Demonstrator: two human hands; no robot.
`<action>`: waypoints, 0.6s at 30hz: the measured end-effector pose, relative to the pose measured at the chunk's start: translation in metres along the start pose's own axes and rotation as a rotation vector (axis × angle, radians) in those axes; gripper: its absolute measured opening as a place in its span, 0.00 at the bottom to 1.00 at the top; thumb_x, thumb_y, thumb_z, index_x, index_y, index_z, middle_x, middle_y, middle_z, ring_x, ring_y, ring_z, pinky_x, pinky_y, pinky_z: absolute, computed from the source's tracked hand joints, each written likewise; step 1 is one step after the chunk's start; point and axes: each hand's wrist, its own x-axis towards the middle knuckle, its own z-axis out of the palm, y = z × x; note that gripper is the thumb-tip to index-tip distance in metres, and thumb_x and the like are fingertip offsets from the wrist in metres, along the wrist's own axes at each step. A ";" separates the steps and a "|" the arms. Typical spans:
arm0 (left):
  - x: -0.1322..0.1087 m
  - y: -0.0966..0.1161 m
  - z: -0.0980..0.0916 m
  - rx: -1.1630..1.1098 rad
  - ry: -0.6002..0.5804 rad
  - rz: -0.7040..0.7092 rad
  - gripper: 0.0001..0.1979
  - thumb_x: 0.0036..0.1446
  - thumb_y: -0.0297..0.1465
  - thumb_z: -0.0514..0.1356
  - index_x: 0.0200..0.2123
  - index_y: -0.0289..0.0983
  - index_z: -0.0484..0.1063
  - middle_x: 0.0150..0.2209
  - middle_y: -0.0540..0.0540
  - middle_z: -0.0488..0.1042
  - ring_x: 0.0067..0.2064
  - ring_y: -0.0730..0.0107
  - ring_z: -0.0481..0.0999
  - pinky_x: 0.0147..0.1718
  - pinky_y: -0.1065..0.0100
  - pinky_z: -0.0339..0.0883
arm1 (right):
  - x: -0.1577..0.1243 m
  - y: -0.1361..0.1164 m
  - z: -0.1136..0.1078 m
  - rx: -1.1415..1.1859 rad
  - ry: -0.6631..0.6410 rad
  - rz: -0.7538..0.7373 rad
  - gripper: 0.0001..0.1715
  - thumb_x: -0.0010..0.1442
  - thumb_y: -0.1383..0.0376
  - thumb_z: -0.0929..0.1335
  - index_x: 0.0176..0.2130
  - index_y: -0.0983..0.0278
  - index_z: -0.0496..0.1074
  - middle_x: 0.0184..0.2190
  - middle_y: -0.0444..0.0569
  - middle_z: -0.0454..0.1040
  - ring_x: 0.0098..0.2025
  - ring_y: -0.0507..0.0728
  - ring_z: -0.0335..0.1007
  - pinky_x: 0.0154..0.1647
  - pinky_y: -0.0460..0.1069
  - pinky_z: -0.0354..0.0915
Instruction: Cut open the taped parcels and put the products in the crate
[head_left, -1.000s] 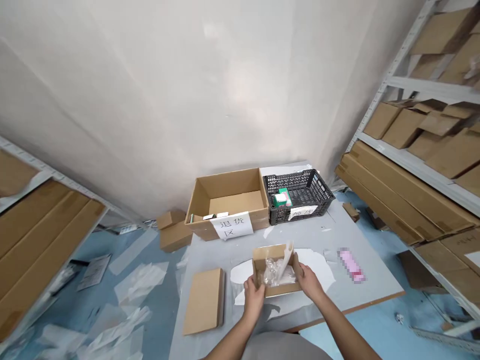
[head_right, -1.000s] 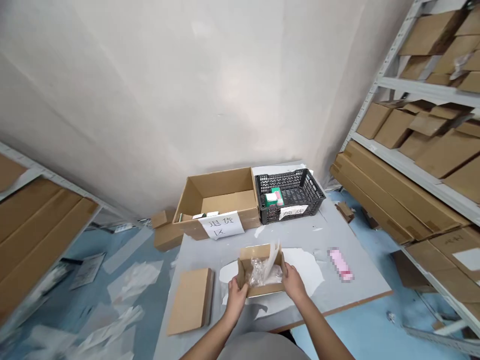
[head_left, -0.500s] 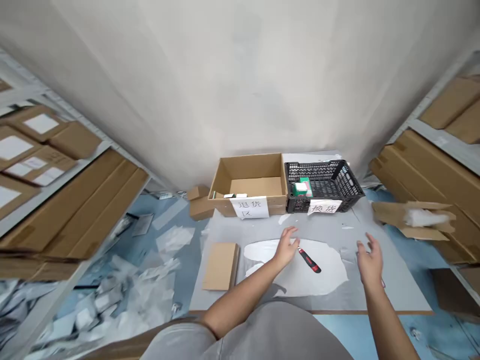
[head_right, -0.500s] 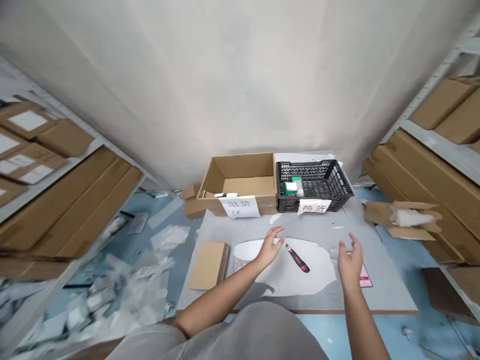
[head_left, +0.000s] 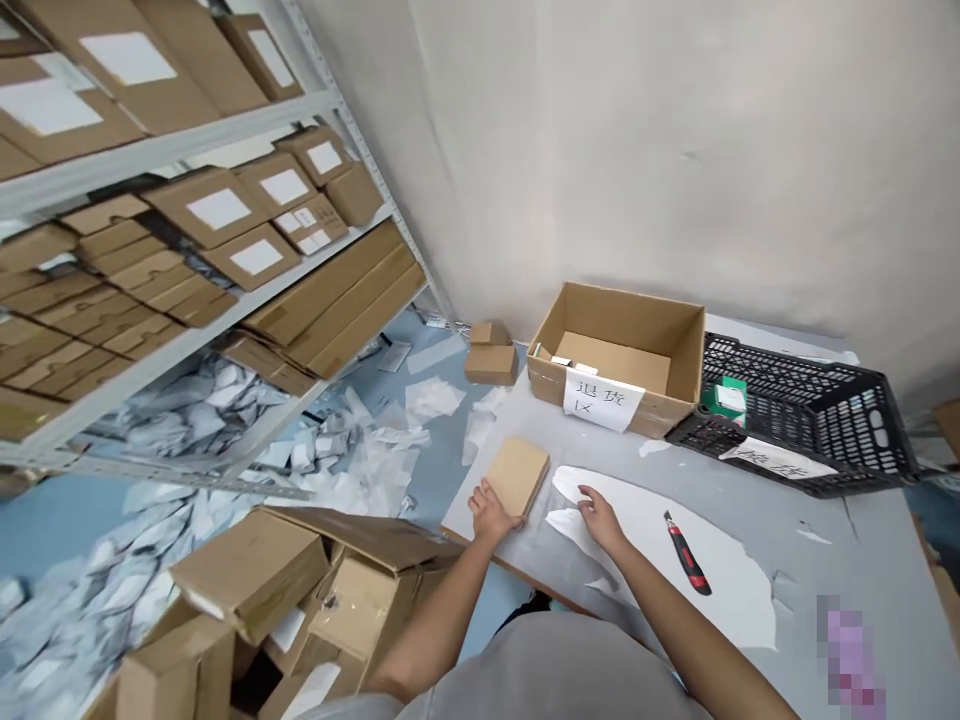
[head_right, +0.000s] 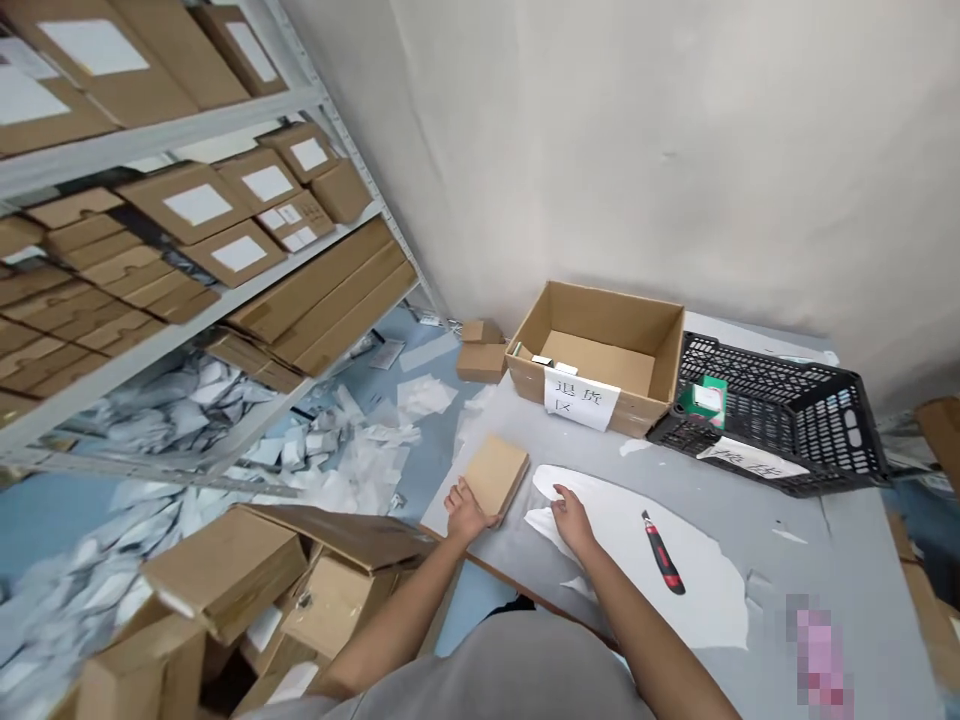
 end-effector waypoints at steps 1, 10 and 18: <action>0.002 -0.003 0.002 -0.016 0.005 0.055 0.80 0.35 0.47 0.77 0.77 0.30 0.28 0.75 0.20 0.46 0.76 0.27 0.47 0.72 0.42 0.46 | 0.008 -0.004 0.012 -0.034 -0.016 0.011 0.27 0.61 0.62 0.66 0.58 0.62 0.77 0.60 0.58 0.79 0.53 0.64 0.82 0.61 0.59 0.73; 0.015 0.020 0.013 -0.096 -0.158 0.812 0.77 0.31 0.40 0.78 0.79 0.35 0.37 0.76 0.27 0.46 0.76 0.24 0.43 0.74 0.40 0.43 | 0.057 -0.011 0.004 -0.302 0.055 0.201 0.36 0.68 0.54 0.62 0.69 0.66 0.68 0.67 0.60 0.73 0.68 0.65 0.69 0.69 0.57 0.64; 0.008 0.094 0.037 -0.052 -0.261 1.135 0.76 0.34 0.37 0.77 0.79 0.35 0.35 0.79 0.28 0.42 0.79 0.29 0.35 0.75 0.41 0.42 | 0.009 0.058 -0.069 -0.094 0.350 0.248 0.36 0.60 0.51 0.66 0.63 0.63 0.73 0.56 0.59 0.81 0.55 0.66 0.79 0.56 0.56 0.73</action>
